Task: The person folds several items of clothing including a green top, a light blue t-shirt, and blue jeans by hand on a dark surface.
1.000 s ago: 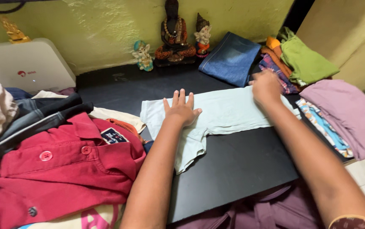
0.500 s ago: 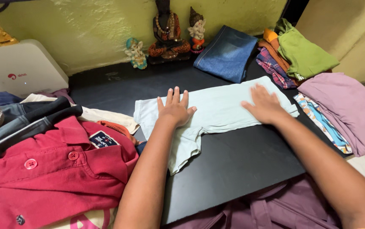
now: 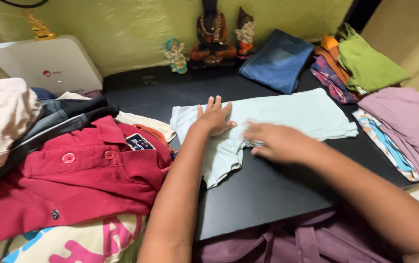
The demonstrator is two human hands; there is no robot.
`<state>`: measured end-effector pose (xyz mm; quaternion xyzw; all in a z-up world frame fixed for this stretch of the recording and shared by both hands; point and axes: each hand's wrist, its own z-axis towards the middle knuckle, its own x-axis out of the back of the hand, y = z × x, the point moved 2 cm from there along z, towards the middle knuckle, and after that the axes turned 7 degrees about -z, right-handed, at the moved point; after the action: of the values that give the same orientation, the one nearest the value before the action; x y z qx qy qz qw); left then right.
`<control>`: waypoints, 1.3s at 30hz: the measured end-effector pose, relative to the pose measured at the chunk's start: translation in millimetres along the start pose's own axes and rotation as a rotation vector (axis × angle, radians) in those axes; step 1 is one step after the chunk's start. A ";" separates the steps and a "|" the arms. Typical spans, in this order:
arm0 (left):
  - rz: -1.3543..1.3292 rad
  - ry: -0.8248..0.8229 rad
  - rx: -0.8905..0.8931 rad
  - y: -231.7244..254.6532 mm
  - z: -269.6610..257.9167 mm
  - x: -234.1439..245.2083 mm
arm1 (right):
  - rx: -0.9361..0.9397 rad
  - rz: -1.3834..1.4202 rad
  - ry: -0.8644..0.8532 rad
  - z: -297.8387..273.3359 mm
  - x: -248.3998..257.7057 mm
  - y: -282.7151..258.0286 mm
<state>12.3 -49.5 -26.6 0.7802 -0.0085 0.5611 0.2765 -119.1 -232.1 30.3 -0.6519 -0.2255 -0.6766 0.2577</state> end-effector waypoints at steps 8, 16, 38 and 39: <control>-0.646 0.182 -0.142 -43.8 45.7 -27.3 | 0.092 -0.018 -0.349 53.2 28.7 -49.1; -0.487 0.161 -0.108 -37.5 53.2 -32.4 | 0.309 0.205 -0.216 43.4 27.0 -26.4; -0.727 0.833 0.633 -39.3 -20.9 63.1 | 0.032 0.793 0.368 59.8 -14.8 -3.2; -0.783 0.877 0.644 -42.9 -20.0 64.3 | -0.018 0.817 0.419 64.4 -17.6 5.2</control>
<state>32.6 14.7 16.2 0.4690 0.5563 0.6589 0.1911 -66.1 -193.8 15.7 -0.5386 0.1128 -0.6388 0.5377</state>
